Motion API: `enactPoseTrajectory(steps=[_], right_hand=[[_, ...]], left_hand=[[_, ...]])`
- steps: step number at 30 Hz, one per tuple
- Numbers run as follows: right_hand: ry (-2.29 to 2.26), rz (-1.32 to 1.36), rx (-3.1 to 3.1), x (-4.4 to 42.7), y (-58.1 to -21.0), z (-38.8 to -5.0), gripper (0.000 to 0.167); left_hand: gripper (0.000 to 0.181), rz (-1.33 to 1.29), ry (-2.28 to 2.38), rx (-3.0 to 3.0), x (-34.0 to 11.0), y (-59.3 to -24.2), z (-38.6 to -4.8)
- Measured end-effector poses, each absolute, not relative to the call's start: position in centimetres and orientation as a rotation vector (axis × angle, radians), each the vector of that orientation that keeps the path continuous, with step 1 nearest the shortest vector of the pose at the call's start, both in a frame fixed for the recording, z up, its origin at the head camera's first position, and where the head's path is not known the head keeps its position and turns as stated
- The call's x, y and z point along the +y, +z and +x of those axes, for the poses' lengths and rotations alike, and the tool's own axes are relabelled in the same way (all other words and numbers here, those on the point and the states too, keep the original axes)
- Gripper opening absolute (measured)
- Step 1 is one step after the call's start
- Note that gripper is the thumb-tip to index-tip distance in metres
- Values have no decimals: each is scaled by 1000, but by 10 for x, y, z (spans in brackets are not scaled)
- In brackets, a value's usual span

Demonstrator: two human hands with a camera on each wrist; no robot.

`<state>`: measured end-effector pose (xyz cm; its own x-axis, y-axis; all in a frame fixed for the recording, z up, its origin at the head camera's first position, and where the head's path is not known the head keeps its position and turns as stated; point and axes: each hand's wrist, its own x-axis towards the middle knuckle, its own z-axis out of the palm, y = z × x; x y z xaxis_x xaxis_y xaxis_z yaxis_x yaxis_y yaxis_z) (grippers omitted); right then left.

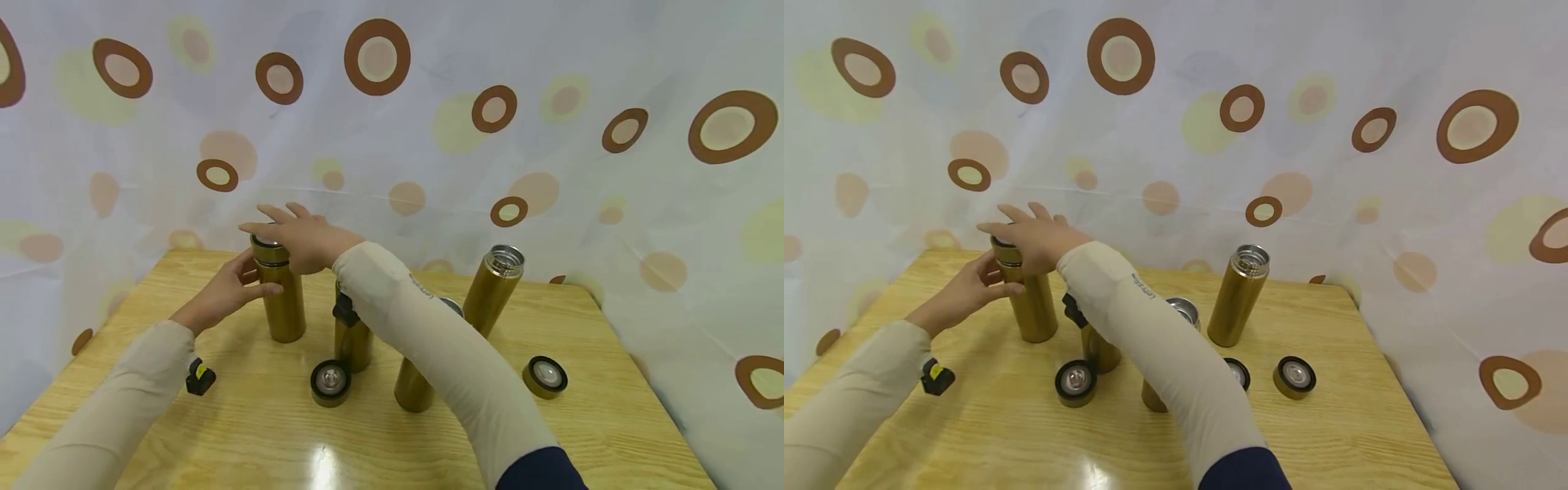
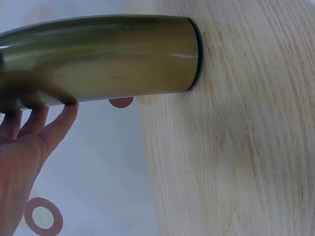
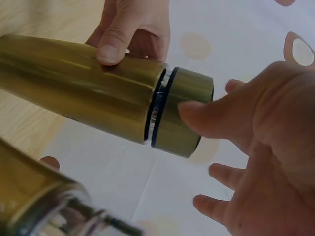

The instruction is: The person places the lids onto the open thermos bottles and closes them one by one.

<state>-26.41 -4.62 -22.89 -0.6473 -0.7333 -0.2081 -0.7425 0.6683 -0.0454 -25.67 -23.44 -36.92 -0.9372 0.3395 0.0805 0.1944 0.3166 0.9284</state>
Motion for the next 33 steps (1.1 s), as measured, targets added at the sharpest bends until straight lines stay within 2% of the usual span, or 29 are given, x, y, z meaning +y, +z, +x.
enactPoseTrajectory(steps=[4, 11, 19, 26, 33], right_hand=[[94, -1239, 2689, -44, -231, -266, 84], [73, -1233, 2646, -45, -233, -271, 76], [66, -1248, 2619, -47, -232, -277, 75], [85, -1307, 2651, -49, -234, -276, 64], [79, -1291, 2662, -50, -233, -275, 63]], left_hand=[[82, 506, 1696, 2447, -234, -368, -258], [83, 504, 1709, 2423, -233, -370, -259], [84, 507, 1711, 2423, -231, -371, -260], [82, 509, 1708, 2439, -233, -371, -259], [82, 507, 1713, 2429, -234, -372, -259]])
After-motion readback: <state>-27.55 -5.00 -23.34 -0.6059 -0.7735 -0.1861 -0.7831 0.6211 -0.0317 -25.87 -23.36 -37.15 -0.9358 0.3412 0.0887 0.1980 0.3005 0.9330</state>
